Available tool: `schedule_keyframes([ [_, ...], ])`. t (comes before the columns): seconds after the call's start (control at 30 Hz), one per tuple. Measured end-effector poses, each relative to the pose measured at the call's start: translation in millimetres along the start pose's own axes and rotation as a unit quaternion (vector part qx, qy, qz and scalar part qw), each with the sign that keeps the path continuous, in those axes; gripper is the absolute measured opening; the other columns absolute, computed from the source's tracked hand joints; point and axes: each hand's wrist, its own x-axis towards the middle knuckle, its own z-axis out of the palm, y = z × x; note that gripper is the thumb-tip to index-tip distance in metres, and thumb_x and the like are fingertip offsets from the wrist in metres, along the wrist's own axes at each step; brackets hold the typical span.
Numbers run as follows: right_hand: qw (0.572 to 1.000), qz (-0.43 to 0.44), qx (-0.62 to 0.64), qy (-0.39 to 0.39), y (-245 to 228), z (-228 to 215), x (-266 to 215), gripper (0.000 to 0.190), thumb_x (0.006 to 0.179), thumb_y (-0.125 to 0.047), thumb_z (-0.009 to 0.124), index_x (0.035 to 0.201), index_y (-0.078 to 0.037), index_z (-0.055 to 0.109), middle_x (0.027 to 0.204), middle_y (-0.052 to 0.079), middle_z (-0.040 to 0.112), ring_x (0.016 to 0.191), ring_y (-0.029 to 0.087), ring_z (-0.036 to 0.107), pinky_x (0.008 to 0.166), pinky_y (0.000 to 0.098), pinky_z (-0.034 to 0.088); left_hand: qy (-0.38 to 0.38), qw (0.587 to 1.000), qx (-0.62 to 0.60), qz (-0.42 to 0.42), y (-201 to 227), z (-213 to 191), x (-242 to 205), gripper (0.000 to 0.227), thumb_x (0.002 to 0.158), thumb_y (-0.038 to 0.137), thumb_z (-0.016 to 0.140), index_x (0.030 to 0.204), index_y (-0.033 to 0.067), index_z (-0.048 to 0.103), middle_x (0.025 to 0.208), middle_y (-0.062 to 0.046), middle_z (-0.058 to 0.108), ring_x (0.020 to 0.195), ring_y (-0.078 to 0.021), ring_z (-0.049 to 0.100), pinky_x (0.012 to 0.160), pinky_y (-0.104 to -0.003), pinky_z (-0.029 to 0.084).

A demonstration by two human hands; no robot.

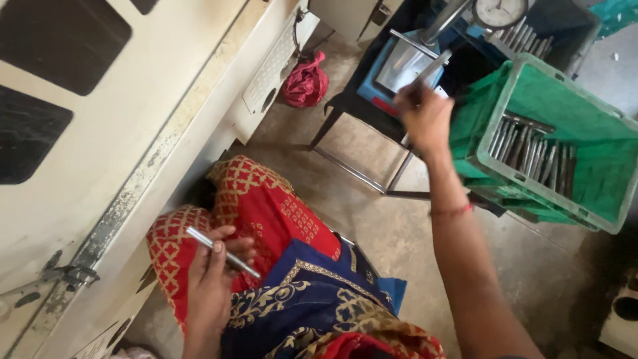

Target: The person sits on the floor and uses a metal rod and a cloth to clean the interior of a large machine. They wipe surfaces, handle metal rods, and place them into a green crate.

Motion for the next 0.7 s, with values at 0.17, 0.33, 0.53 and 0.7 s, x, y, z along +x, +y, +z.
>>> schedule_keyframes([
  [0.17, 0.962, -0.038, 0.028, -0.269, -86.3, 28.2, -83.4, 0.017, 0.087, -0.017, 0.075, 0.100, -0.005, 0.074, 0.083, 0.013, 0.075, 0.071, 0.022, 0.075, 0.065, 0.0369, 0.058, -0.037, 0.997, -0.073, -0.013, -12.5, 16.1, 20.5, 0.038, 0.107, 0.027, 0.043, 0.138, 0.0067, 0.051, 0.117, -0.015, 0.070, 0.107, -0.0260, 0.070, 0.092, -0.040, 0.058],
  [0.33, 0.881, -0.107, 0.108, -0.447, -161.7, 33.1, -139.2, 0.026, 0.085, -0.015, 0.076, 0.109, -0.005, 0.072, 0.091, 0.014, 0.074, 0.075, 0.026, 0.075, 0.070, 0.0379, 0.060, -0.112, 0.984, -0.141, -0.009, -26.3, 44.4, 29.6, 0.038, 0.106, 0.024, 0.047, 0.140, 0.0081, 0.049, 0.123, -0.014, 0.068, 0.112, -0.0241, 0.064, 0.089, -0.040, 0.057],
  [0.53, 0.873, -0.067, 0.191, -0.443, -170.7, 38.8, -142.5, 0.031, 0.086, -0.017, 0.078, 0.114, -0.006, 0.071, 0.100, 0.012, 0.076, 0.086, 0.025, 0.077, 0.075, 0.0358, 0.062, -0.139, 0.978, -0.158, -0.010, -29.3, 49.0, 22.2, 0.030, 0.106, 0.018, 0.050, 0.132, 0.0037, 0.052, 0.128, -0.015, 0.065, 0.121, -0.0241, 0.065, 0.093, -0.037, 0.056],
  [0.7, 0.867, -0.064, 0.177, -0.461, -147.0, 46.5, -148.9, 0.029, 0.084, -0.015, 0.082, 0.108, -0.003, 0.070, 0.095, 0.013, 0.074, 0.084, 0.026, 0.074, 0.072, 0.0366, 0.058, -0.120, 0.986, -0.084, -0.075, -31.2, 57.5, 12.4, 0.034, 0.106, 0.016, 0.048, 0.139, 0.0082, 0.054, 0.133, -0.010, 0.062, 0.117, -0.0216, 0.060, 0.090, -0.035, 0.052],
])
